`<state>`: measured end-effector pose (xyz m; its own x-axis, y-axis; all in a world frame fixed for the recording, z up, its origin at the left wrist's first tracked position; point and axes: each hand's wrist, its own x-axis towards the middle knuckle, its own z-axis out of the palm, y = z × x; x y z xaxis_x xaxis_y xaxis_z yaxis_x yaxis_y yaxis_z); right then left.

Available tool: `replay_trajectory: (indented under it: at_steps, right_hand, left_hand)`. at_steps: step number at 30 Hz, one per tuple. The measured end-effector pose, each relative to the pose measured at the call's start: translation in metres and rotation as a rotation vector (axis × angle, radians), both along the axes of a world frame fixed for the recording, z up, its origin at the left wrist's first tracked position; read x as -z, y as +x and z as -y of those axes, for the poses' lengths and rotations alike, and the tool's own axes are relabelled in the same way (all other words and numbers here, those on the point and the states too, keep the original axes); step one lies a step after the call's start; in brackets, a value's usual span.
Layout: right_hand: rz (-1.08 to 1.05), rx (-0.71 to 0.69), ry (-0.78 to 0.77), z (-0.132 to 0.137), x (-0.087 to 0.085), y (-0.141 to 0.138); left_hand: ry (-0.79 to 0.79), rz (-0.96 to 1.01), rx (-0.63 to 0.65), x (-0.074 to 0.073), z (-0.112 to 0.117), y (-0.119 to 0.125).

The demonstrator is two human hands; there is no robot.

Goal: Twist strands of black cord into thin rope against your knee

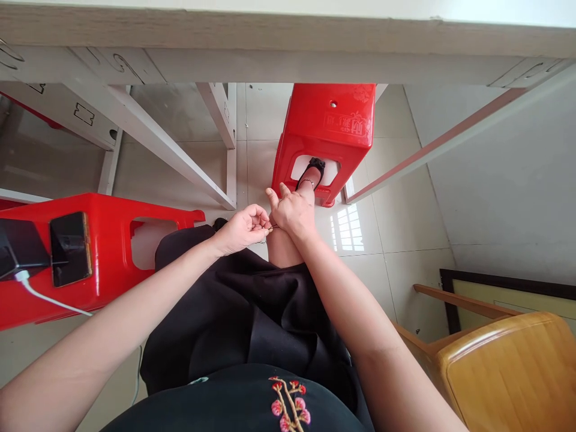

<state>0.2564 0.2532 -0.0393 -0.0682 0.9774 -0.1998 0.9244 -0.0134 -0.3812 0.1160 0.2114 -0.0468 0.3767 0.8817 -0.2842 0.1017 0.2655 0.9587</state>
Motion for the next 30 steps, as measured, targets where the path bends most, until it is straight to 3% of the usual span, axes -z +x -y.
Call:
replay_trajectory:
  at_steps: [21, 30]
  right_hand:
    - [-0.008, 0.011, -0.028, -0.001, 0.0045, 0.0012]
    - [-0.019, -0.045, -0.02, 0.0005, 0.006, 0.0032]
  left_hand:
    - [-0.083, 0.034, -0.061, -0.0053, 0.0018, 0.0024]
    - [-0.123, 0.069, -0.081, -0.0055, 0.0023, 0.0021]
